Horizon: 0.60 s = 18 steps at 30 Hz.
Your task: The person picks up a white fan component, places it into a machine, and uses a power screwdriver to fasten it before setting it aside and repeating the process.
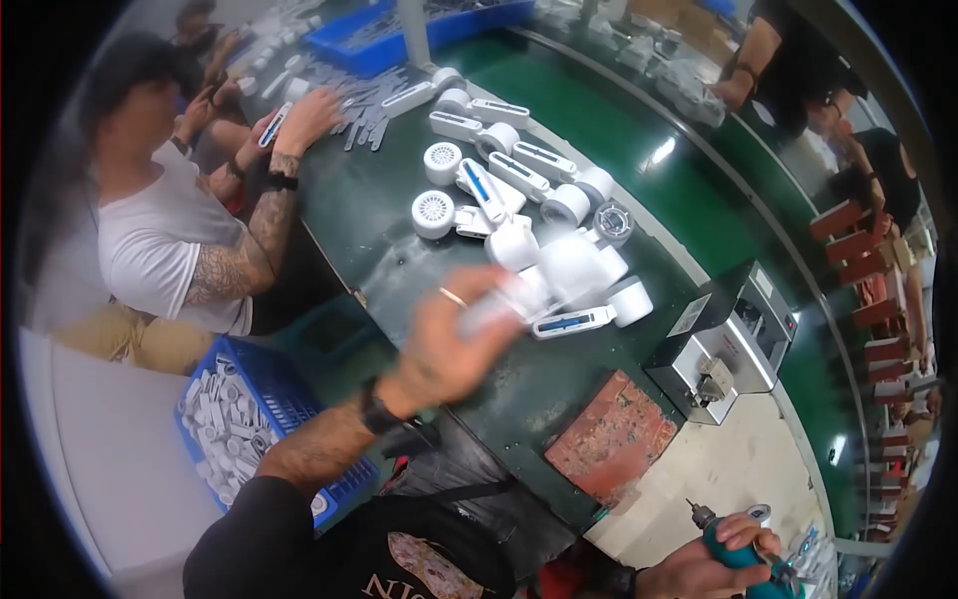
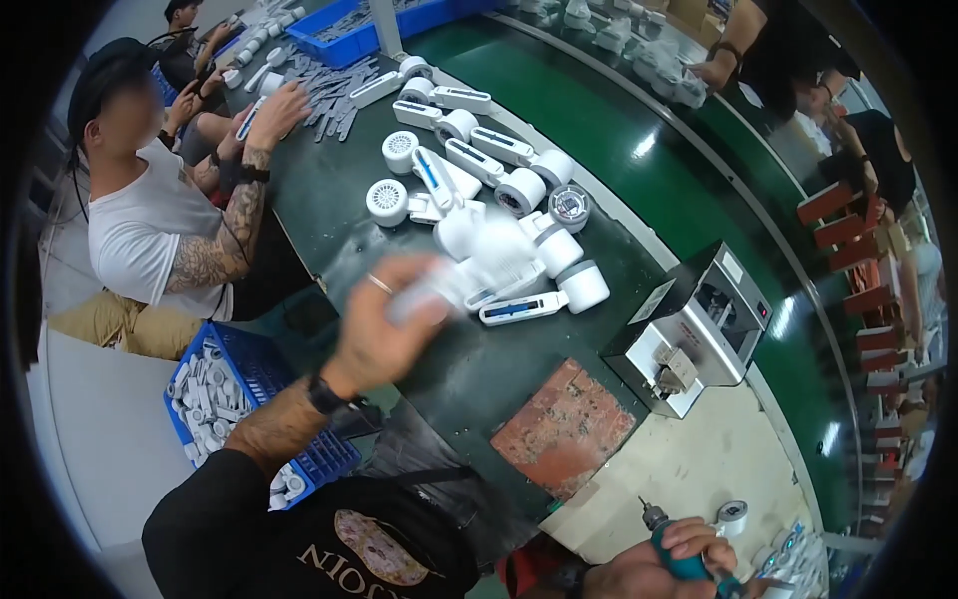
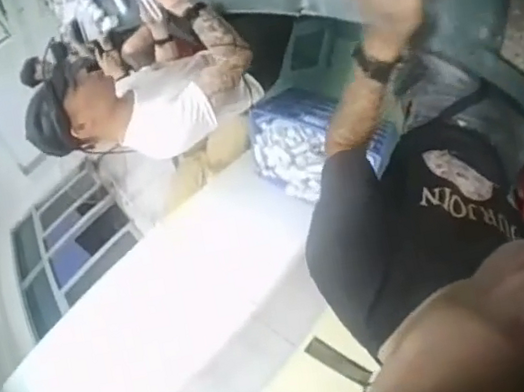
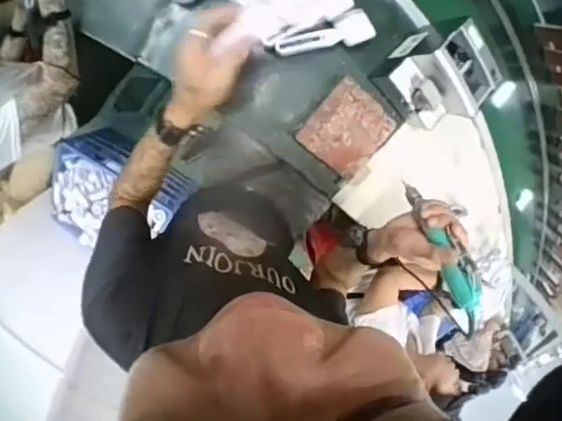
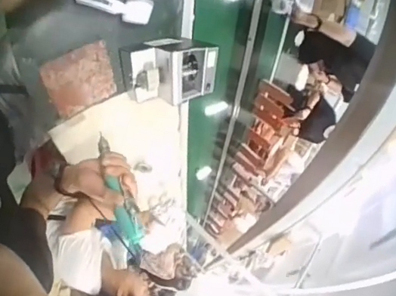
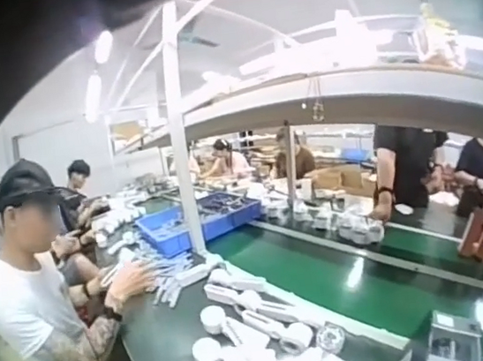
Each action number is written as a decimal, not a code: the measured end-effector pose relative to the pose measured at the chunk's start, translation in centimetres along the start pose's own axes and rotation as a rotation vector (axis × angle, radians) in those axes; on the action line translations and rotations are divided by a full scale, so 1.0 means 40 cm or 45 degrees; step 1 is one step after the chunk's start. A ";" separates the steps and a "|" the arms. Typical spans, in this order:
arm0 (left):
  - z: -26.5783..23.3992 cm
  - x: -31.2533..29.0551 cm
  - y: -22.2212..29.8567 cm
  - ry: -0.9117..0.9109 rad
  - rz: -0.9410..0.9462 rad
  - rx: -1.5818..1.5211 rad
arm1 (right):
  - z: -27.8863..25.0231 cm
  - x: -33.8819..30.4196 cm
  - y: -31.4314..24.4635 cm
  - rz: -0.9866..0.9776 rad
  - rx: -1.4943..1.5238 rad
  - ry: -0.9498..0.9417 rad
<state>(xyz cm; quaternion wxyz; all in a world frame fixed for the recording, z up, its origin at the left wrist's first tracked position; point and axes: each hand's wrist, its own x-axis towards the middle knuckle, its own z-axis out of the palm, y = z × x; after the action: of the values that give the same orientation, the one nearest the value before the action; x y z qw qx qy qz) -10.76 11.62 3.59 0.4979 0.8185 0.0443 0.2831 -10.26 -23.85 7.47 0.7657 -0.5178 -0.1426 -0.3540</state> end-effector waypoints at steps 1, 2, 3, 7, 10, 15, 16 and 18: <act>-0.045 0.023 -0.039 0.232 -0.088 0.010 | 0.010 0.023 -0.005 -0.004 -0.002 -0.008; -0.087 0.045 -0.088 0.387 -0.107 -0.069 | 0.002 0.023 0.020 0.040 -0.191 0.036; -0.126 0.067 -0.131 0.540 -0.131 -0.147 | -0.008 0.025 0.045 0.093 -0.384 0.076; -0.242 0.126 -0.333 0.684 -0.160 0.435 | -0.026 0.078 0.105 0.143 -0.491 0.071; -0.222 0.149 -0.410 0.586 -0.235 0.569 | -0.018 0.112 0.104 0.164 -0.703 0.092; -0.020 0.215 -0.101 0.516 0.176 0.149 | 0.009 0.141 0.119 0.002 -0.840 -0.018; 0.046 0.213 -0.047 0.344 0.176 0.111 | 0.006 0.145 0.123 -0.011 -0.739 -0.051; 0.179 0.225 0.019 0.132 0.362 -0.177 | 0.035 0.146 0.140 -0.008 -0.649 -0.049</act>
<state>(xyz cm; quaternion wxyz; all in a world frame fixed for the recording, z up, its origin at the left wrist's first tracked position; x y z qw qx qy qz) 0.24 8.75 5.54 0.5054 0.7643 -0.0659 0.3951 -2.06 -23.71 7.63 0.6064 -0.7004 -0.0647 -0.3709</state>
